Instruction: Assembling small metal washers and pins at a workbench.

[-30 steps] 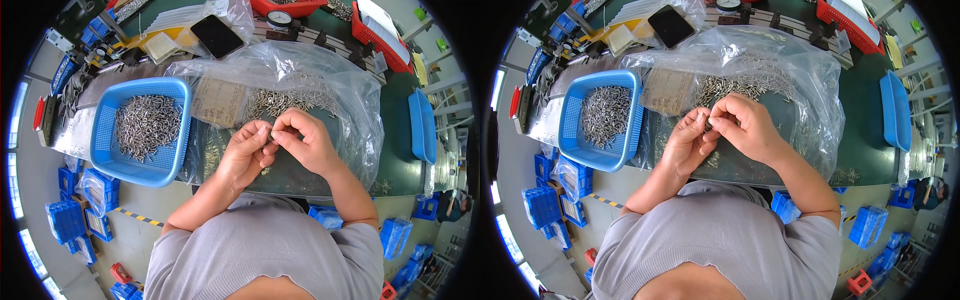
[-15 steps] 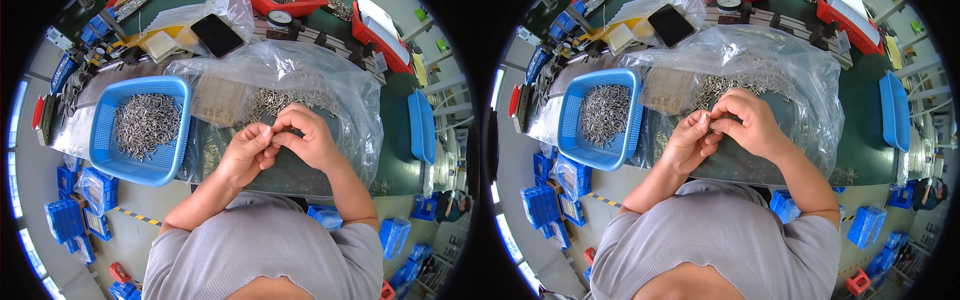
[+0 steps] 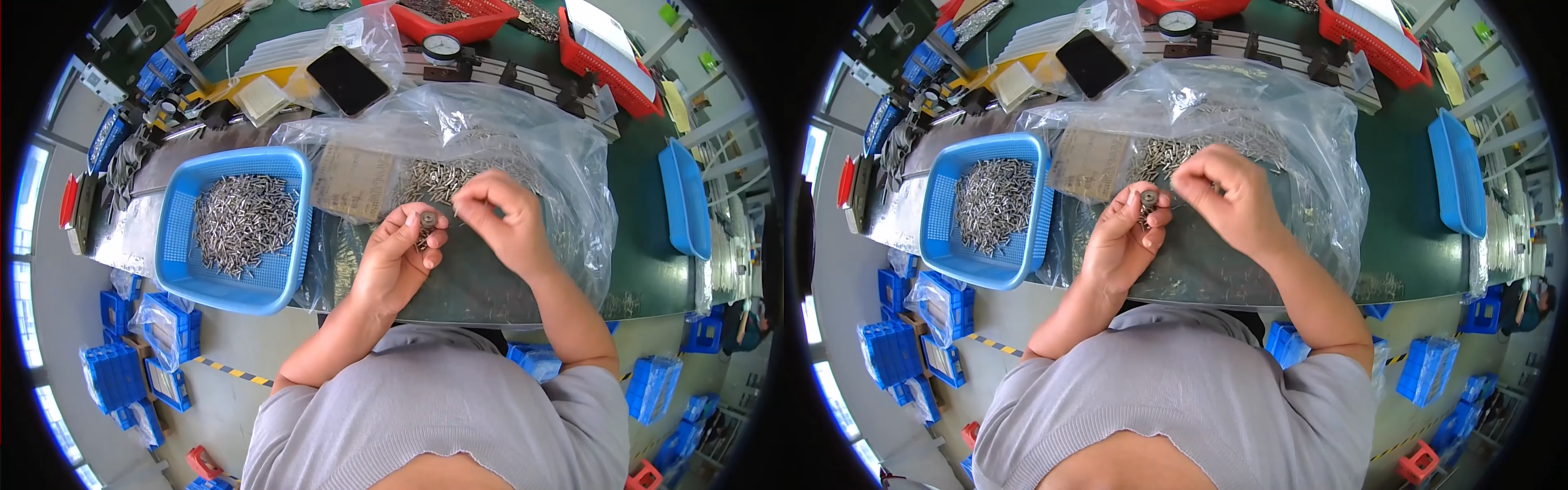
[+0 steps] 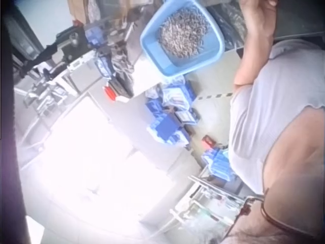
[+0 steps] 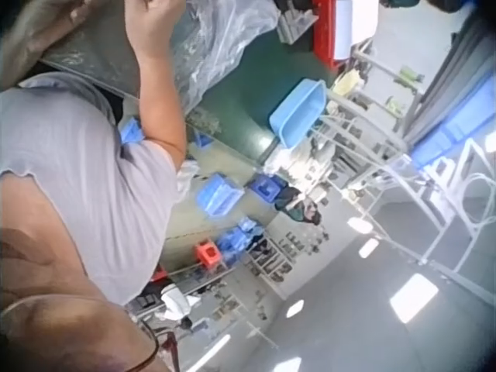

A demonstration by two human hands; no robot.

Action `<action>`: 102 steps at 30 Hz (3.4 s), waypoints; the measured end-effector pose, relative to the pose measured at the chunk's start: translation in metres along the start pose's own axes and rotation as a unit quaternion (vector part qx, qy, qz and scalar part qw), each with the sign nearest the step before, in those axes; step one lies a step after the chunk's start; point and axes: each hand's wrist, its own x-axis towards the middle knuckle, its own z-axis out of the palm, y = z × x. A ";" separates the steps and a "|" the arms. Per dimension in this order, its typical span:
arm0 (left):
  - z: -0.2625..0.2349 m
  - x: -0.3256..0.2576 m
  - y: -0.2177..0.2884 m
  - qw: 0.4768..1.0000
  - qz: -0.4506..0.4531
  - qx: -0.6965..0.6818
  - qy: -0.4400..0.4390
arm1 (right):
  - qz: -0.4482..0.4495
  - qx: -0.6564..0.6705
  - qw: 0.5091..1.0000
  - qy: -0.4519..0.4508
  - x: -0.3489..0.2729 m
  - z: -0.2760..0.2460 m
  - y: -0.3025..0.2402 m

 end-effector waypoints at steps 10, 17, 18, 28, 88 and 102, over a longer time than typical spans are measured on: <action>-0.002 0.002 -0.001 0.999 0.023 -0.041 0.011 | -0.076 -0.275 0.957 -0.055 0.005 0.006 0.028; 0.000 0.001 0.000 0.999 0.012 -0.035 0.013 | -0.067 -0.295 0.948 -0.098 0.005 0.008 0.029; 0.001 0.000 0.000 0.999 0.007 -0.032 0.005 | -0.066 -0.304 0.946 -0.093 0.004 0.007 0.031; 0.001 0.000 -0.001 1.000 -0.014 0.011 0.016 | 0.162 0.178 0.964 -0.111 0.003 0.001 0.000; 0.000 -0.001 -0.001 0.999 -0.029 0.018 0.017 | 0.174 0.177 0.957 -0.153 0.005 -0.006 0.005; 0.001 -0.002 0.001 0.997 -0.046 0.057 0.027 | 0.109 0.107 0.979 -0.136 0.004 0.003 -0.003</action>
